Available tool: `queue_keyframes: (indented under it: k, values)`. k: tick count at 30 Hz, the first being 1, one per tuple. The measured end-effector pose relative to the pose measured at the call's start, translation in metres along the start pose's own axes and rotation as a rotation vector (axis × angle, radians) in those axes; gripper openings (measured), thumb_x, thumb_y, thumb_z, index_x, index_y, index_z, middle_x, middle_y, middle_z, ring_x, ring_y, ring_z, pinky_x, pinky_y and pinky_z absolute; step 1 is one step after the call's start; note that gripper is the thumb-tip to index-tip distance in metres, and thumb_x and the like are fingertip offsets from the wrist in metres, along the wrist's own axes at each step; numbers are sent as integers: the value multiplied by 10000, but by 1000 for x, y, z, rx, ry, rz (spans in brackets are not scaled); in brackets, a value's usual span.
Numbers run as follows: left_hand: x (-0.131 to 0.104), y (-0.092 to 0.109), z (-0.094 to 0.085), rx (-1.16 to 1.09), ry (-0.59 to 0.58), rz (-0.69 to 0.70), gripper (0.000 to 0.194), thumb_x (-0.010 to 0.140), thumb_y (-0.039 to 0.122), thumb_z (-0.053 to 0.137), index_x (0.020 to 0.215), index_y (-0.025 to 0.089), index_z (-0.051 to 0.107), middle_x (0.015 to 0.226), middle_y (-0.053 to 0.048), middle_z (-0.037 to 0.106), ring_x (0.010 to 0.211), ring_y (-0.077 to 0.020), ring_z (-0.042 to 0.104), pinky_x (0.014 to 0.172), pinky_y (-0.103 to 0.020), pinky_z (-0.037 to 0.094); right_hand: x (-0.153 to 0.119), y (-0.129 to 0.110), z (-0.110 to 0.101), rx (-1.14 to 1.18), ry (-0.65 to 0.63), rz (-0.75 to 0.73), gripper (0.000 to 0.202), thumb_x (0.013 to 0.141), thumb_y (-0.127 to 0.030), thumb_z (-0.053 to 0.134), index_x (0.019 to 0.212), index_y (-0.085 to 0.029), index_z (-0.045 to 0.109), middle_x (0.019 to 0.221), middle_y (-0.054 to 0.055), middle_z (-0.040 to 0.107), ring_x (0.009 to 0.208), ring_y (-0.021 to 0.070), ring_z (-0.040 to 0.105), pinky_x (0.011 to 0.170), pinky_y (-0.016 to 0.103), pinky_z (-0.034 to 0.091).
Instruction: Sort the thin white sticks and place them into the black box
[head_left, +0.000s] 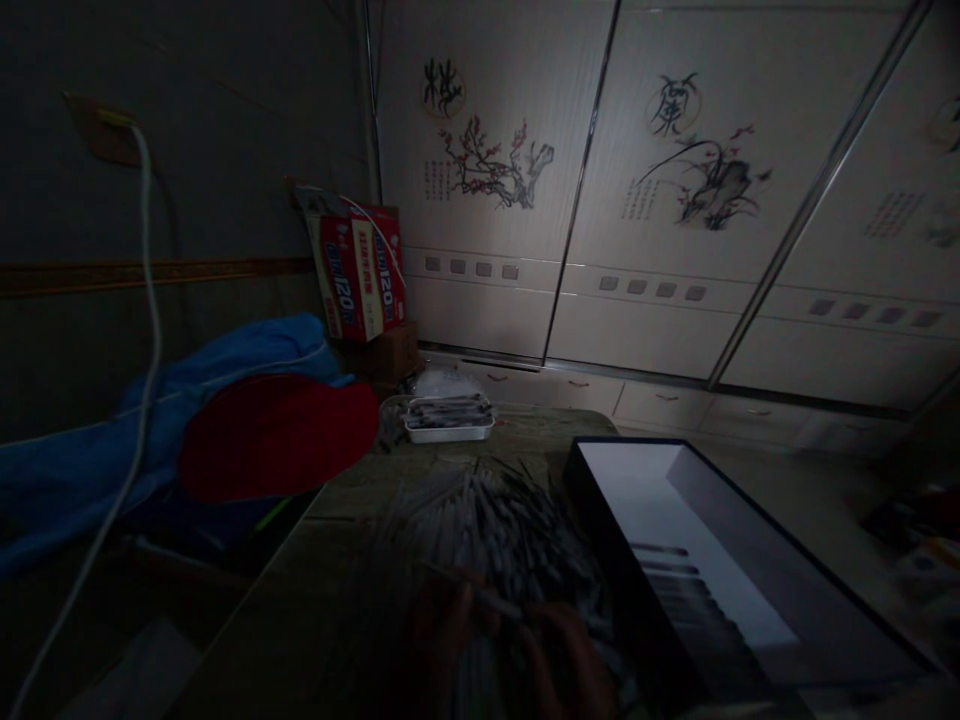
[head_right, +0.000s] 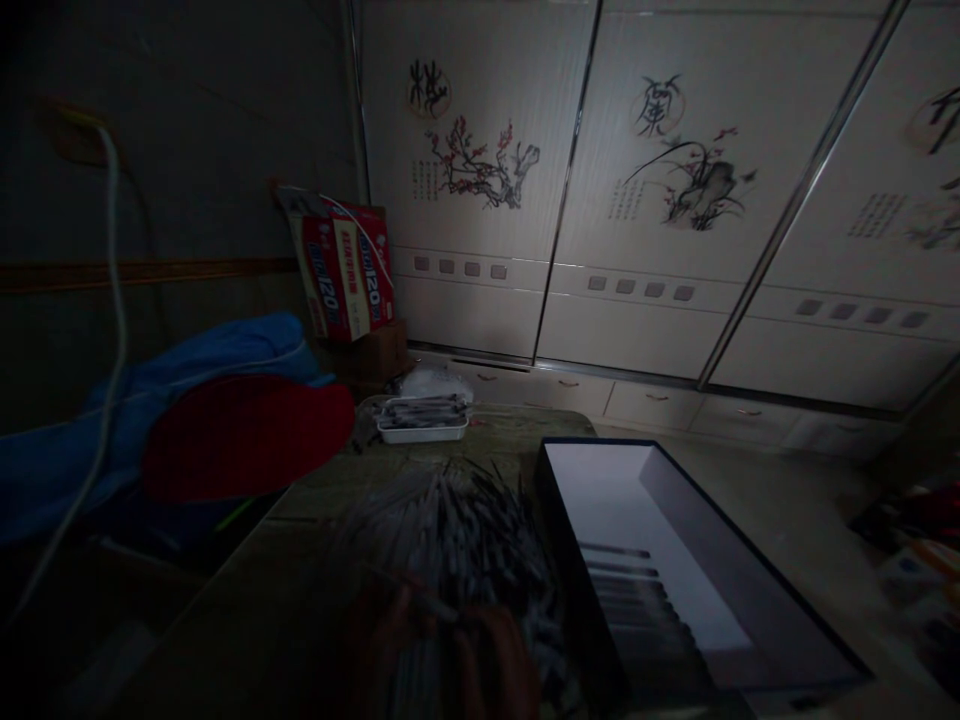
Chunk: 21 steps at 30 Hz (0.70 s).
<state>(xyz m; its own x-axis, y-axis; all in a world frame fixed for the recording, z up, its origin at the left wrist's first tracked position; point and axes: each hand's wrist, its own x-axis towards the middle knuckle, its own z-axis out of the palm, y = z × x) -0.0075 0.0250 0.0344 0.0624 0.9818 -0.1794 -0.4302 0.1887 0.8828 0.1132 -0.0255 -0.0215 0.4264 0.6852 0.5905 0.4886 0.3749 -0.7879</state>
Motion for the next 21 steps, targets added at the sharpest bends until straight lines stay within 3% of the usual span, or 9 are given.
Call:
queue_keyframes:
  k: [3, 6, 12, 17, 21]
  values:
    - [-9, 11, 6, 65, 62, 14, 467, 423, 610, 824, 570, 194, 669, 508, 6, 667, 494, -168, 613, 527, -295, 507, -1, 2, -2, 8, -23, 46, 182, 901, -439, 565, 904, -276, 646, 767, -10, 664, 651, 147, 628, 611, 225, 470]
    - [-15, 16, 6, 156, 94, 34, 428, 503, 587, 791, 601, 188, 671, 541, -7, 684, 542, -179, 632, 566, -297, 524, -1, 3, -6, 21, -70, 62, 196, 911, -439, 547, 901, -276, 655, 782, -9, 671, 696, 150, 642, 643, 218, 479]
    - [-11, -5, -15, 286, 4, 190, 353, 697, 543, 684, 702, 190, 665, 624, -22, 709, 612, -198, 657, 646, -322, 531, 7, 3, -12, -72, -250, -66, 173, 956, -338, 488, 901, -253, 628, 749, -21, 662, 645, 114, 630, 590, 174, 469]
    - [-11, -12, -20, 370, -41, 238, 215, 796, 401, 625, 765, 193, 669, 667, -8, 719, 656, -182, 669, 678, -291, 519, 4, 11, -4, -146, -179, -192, 377, 1007, -355, 333, 713, -240, 539, 589, -26, 562, 503, 109, 552, 494, 193, 413]
    - [-18, -2, -13, 368, -52, 243, 255, 764, 446, 635, 720, 199, 678, 641, -10, 719, 645, -191, 671, 691, -300, 524, -2, 17, -1, -172, -176, -200, 445, 1017, -372, 278, 660, -248, 514, 534, -32, 527, 439, 114, 513, 448, 222, 358]
